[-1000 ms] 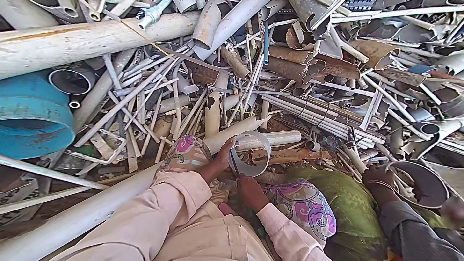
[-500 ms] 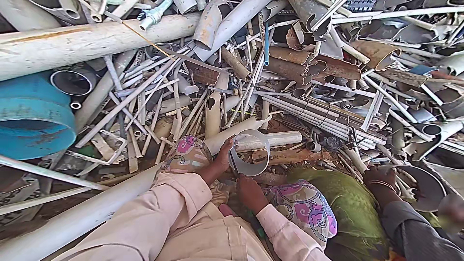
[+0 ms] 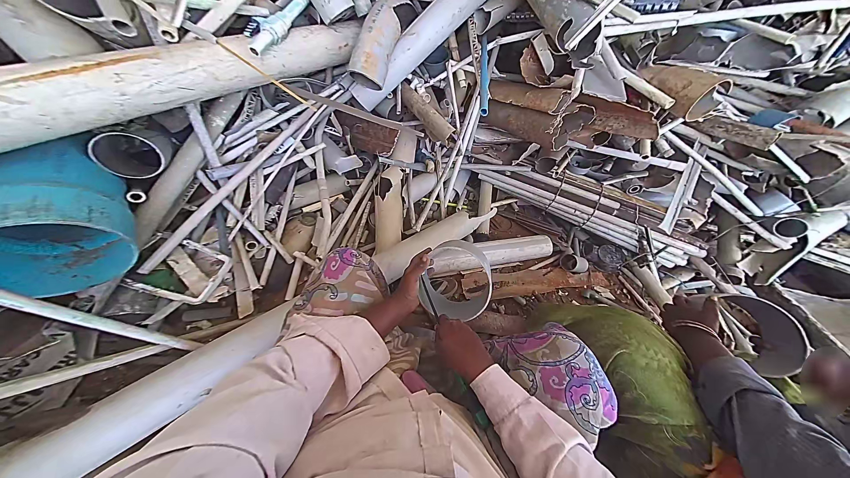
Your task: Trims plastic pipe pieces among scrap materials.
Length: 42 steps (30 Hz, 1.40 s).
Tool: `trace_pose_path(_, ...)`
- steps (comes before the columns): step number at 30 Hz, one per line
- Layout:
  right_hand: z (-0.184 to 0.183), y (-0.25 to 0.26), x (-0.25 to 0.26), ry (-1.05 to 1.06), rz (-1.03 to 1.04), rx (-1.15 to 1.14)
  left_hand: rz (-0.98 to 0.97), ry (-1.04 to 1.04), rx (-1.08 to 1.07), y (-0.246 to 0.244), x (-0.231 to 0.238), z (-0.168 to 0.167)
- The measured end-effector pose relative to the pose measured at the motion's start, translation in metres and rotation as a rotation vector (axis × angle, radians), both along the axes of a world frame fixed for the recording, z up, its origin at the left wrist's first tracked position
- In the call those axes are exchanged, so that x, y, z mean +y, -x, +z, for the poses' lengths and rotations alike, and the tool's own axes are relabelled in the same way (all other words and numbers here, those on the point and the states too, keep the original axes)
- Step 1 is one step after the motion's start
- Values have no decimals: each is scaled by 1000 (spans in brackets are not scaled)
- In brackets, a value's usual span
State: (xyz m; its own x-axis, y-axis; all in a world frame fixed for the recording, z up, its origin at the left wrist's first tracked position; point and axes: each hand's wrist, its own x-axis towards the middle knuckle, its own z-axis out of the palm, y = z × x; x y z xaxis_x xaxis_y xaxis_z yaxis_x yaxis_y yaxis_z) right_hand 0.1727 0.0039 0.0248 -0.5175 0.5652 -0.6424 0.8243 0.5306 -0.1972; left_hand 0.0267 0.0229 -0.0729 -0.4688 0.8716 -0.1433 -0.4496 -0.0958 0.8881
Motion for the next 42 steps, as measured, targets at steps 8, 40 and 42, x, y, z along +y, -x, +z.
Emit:
trace_pose_path(8,-7,2,-1,57,-26,110,99,62,-44,-4,-1,4)
trace_pose_path(40,6,-15,23,136,44,121,54,54,-196,-10,6,19)
trace_pose_path(42,5,-14,23,129,35,108,46,67,-182,-10,6,19)
